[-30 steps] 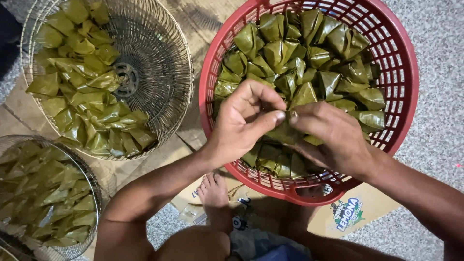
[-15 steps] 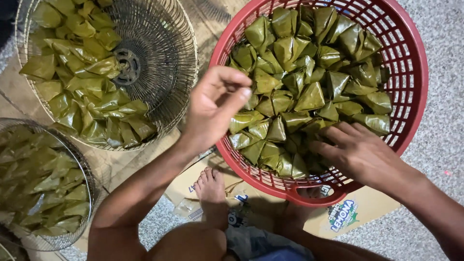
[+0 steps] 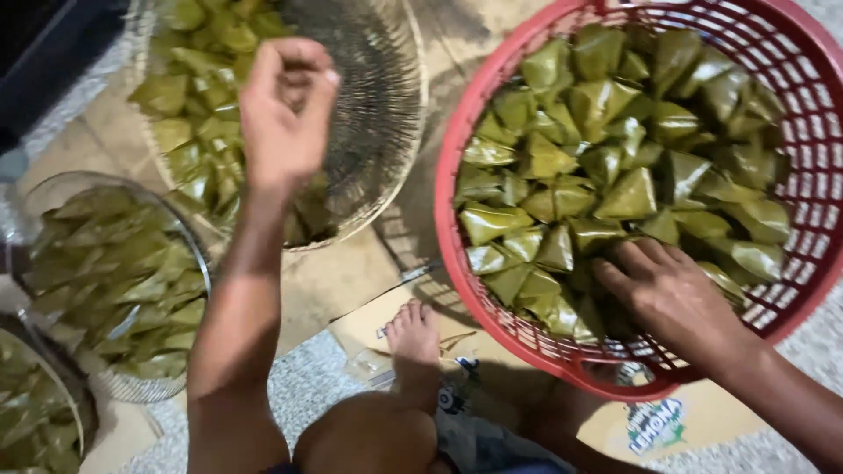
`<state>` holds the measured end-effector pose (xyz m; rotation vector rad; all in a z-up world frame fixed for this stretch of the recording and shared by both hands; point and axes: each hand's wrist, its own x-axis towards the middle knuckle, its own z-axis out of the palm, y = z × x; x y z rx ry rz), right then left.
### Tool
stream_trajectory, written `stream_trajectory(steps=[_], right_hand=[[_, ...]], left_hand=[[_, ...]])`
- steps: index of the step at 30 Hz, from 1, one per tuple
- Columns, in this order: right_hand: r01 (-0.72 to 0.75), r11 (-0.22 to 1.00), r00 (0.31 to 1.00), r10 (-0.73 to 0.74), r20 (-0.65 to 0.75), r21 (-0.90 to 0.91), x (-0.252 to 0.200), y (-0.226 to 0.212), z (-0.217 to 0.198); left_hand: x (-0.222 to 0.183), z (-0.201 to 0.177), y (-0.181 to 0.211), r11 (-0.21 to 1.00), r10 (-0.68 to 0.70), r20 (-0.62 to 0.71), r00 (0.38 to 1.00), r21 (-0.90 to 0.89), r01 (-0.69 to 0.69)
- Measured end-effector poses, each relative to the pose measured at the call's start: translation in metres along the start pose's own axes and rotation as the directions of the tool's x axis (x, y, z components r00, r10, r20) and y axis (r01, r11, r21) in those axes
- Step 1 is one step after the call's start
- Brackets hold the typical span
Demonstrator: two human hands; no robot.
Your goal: The person transfers green leaf-wrapped parcels from a red plastic basket into a wire basket. They pick up each parcel individually and place it into the wire basket, repeating this process continuously.
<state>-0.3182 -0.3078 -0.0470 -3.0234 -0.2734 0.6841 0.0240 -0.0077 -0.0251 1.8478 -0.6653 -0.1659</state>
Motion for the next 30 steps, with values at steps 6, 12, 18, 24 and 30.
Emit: stream_trajectory(steps=[6, 12, 18, 24, 30], right_hand=[[-0.007, 0.997, 0.998, 0.012, 0.069, -0.078, -0.004, 0.010, 0.005], [-0.014, 0.992, 0.990, 0.030, 0.137, -0.122, -0.001, 0.010, 0.022], [0.035, 0.993, 0.990, -0.020, 0.136, -0.110, 0.003, 0.007, 0.028], [0.034, 0.999, 0.996, -0.033, 0.078, -0.009, 0.007, 0.009, 0.027], [0.020, 0.973, 0.998, -0.005, -0.067, 0.228, -0.003, 0.024, -0.027]], left_hand=[[0.015, -0.061, -0.122, 0.756, -0.144, -0.013, 0.989, 0.644, 0.119], [0.022, -0.051, -0.165, 0.537, -0.081, -0.104, 0.991, 0.833, 0.131], [0.038, -0.046, -0.202, 0.248, 0.039, 0.050, 0.998, 0.967, -0.058], [0.037, -0.049, -0.220, 0.294, 0.099, 0.083, 0.992, 0.950, -0.109], [0.010, -0.021, -0.095, 0.921, 0.006, -0.223, 0.975, 0.381, 0.081]])
